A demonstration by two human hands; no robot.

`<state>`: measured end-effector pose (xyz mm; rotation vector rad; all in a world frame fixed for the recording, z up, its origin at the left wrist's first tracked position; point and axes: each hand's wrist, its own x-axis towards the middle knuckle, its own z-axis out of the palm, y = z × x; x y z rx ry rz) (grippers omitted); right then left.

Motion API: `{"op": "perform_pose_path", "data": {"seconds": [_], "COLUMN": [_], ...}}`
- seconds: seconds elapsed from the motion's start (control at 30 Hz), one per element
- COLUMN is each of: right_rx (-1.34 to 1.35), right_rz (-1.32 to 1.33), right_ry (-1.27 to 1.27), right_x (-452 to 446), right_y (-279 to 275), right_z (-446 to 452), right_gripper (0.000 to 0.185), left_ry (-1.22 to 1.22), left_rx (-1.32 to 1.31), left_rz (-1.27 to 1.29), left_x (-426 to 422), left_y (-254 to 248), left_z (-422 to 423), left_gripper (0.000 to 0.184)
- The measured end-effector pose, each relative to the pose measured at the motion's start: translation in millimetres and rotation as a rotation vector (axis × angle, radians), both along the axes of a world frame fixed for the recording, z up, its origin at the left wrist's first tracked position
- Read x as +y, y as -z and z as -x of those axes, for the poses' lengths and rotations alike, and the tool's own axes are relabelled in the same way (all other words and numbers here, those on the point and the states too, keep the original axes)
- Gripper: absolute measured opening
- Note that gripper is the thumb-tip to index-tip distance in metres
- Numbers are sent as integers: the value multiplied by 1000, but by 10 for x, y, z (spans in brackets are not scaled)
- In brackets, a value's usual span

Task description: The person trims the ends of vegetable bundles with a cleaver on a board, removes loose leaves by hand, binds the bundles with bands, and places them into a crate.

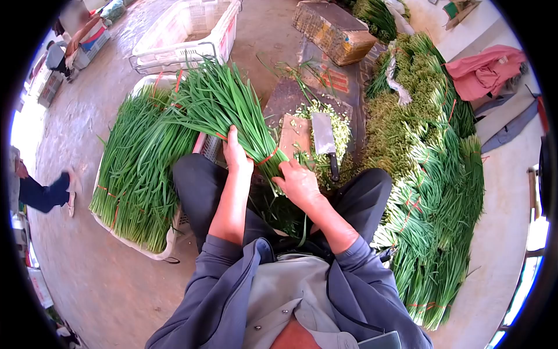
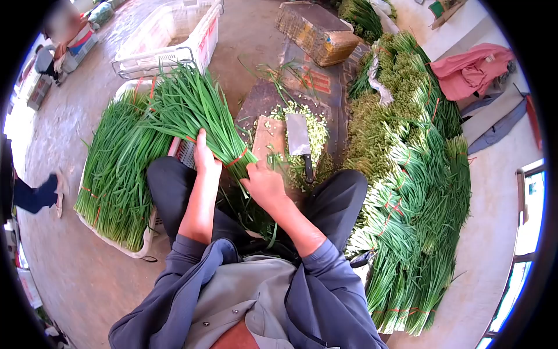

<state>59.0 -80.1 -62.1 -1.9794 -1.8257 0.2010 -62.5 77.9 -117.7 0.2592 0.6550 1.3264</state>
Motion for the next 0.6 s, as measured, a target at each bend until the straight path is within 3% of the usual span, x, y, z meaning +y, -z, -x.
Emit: {"op": "perform_pose_path", "data": {"seconds": [0.17,0.3,0.43,0.5,0.53,0.6], "right_rx": [-12,169,811,866,869,491], "right_rz": [30,66,790,1186,1185,664], "right_ry": [-51,-72,-258,-439,-433,-481], "right_x": [76,-3,-313,-478,-510,-551], "right_y": [97,-110,-391,-382,-369,-287], "right_z": [-36,-155,-254,-285,-316,-383], "right_gripper": [17,17,15,16,16,17], "left_ry": [-56,-70,-112,-123,-130,-109], "left_rx": [16,37,-14,-14,-14,-36], "left_rz": [4,34,-3,2,-1,2], "left_x": [2,-43,57,84,98,113], "left_y": [21,-96,50,71,68,59], "left_z": [47,6,25,42,37,51], "left_gripper": [52,47,49,49,49,49]}}
